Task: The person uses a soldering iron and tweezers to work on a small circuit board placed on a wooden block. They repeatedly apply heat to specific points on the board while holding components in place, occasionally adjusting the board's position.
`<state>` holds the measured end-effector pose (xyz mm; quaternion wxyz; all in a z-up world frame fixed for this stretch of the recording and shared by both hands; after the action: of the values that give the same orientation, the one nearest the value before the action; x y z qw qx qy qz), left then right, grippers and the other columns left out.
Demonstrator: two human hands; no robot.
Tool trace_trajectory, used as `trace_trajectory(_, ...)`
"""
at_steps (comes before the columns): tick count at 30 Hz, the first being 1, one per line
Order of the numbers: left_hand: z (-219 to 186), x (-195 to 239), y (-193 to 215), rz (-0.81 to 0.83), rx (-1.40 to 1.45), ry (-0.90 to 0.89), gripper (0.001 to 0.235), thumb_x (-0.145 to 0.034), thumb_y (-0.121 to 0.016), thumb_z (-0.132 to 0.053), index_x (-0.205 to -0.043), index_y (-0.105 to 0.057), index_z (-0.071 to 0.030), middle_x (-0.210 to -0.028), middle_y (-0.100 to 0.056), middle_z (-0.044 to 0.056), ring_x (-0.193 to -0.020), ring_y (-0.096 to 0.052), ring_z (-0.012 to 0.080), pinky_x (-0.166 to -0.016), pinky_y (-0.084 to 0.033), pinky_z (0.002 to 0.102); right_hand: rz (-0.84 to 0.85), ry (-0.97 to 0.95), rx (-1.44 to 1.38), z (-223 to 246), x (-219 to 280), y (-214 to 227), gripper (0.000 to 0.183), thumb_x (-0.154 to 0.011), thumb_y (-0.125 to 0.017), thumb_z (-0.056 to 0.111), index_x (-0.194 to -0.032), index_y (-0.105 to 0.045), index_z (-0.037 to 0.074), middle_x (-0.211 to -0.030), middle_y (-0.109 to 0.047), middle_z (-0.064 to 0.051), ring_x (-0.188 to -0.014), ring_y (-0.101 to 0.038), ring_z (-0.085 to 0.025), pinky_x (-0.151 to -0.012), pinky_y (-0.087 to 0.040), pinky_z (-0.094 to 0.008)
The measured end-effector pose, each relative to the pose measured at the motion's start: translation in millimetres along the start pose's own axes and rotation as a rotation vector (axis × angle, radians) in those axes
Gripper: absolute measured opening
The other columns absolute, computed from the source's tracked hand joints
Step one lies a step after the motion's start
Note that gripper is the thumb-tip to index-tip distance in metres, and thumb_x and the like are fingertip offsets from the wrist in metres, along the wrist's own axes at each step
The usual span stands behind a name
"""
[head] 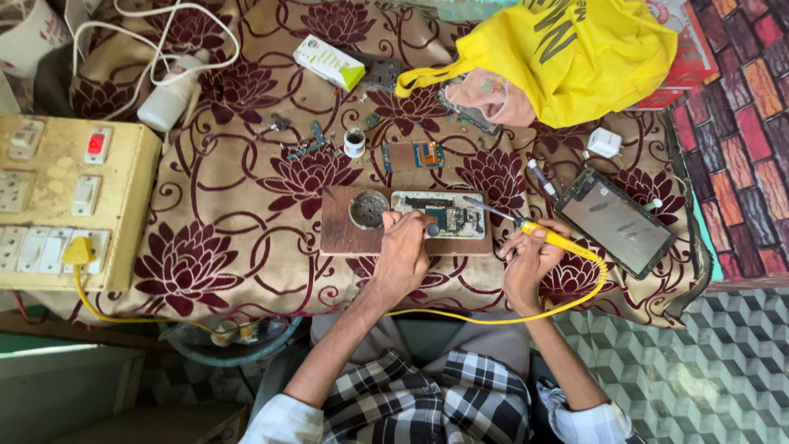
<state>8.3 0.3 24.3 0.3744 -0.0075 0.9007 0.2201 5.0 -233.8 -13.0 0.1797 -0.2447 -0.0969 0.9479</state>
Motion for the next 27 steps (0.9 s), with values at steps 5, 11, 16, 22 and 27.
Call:
trace_trajectory(5,7.6,5.5,-1.0,-0.052,0.068,0.062,0.049,-0.075,-0.047,0.018,-0.119,-0.054,-0.001,-0.094,-0.060,0.015,-0.084,-0.050,0.0299,-0.083,-0.037,0.042,0.017,-0.007,0.013,-3.5,-0.6,1.4,0.032,-0.113,-0.052,0.037,-0.114,-0.040,0.006,-0.073,-0.054,-0.007,-0.052,-0.054,-0.013,-0.046,-0.038,-0.023)
trace_trajectory(11,15.8,15.0,-7.5,-0.152,0.155,0.049,0.060,-0.084,-0.044,0.018,-0.141,-0.040,0.000,-0.110,-0.062,0.015,-0.097,-0.047,0.0288,-0.089,-0.041,0.041,-0.034,-0.002,-0.024,-6.1,2.8,1.4,0.025,-0.113,-0.053,0.029,-0.108,-0.043,0.007,-0.069,-0.044,-0.001,-0.052,-0.050,-0.012,-0.045,-0.039,-0.024)
trace_trajectory(16,19.1,10.8,-8.5,-0.111,0.081,0.051,0.062,-0.070,-0.049,0.018,-0.129,-0.051,-0.002,-0.098,-0.063,0.012,-0.088,-0.046,0.0296,-0.086,-0.038,0.042,-0.030,-0.021,0.049,-6.7,0.8,4.4,0.025,-0.114,-0.050,0.030,-0.104,-0.042,0.009,-0.066,-0.045,0.000,-0.049,-0.051,-0.011,-0.044,-0.038,-0.022)
trace_trajectory(22,12.8,4.6,-3.7,-0.090,0.031,0.052,0.055,-0.073,-0.049,0.020,-0.121,-0.055,-0.004,-0.092,-0.063,0.009,-0.077,-0.045,0.0266,-0.083,-0.033,0.040,-0.025,-0.044,0.025,-5.2,1.4,1.7,0.024,-0.112,-0.048,0.030,-0.106,-0.041,0.007,-0.073,-0.052,-0.003,-0.051,-0.054,-0.011,-0.044,-0.039,-0.022)
trace_trajectory(27,11.1,3.9,-5.0,-0.115,0.041,0.006,0.056,-0.074,-0.047,0.020,-0.126,-0.053,-0.001,-0.092,-0.062,0.009,-0.076,-0.047,0.0237,-0.083,-0.032,0.040,-0.026,-0.041,0.013,-3.4,0.8,1.0,0.023,-0.114,-0.047,0.027,-0.104,-0.042,0.007,-0.066,-0.050,-0.003,-0.049,-0.053,-0.010,-0.041,-0.039,-0.022)
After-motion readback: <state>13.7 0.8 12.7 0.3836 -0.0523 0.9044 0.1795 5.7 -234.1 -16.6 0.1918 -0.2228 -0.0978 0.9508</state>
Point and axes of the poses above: each hand's wrist, its own x-axis away from the middle knuckle, its own y-axis out of the back of the hand, z = x × y, the point moved 2 cm from there along -x, towards the middle knuckle
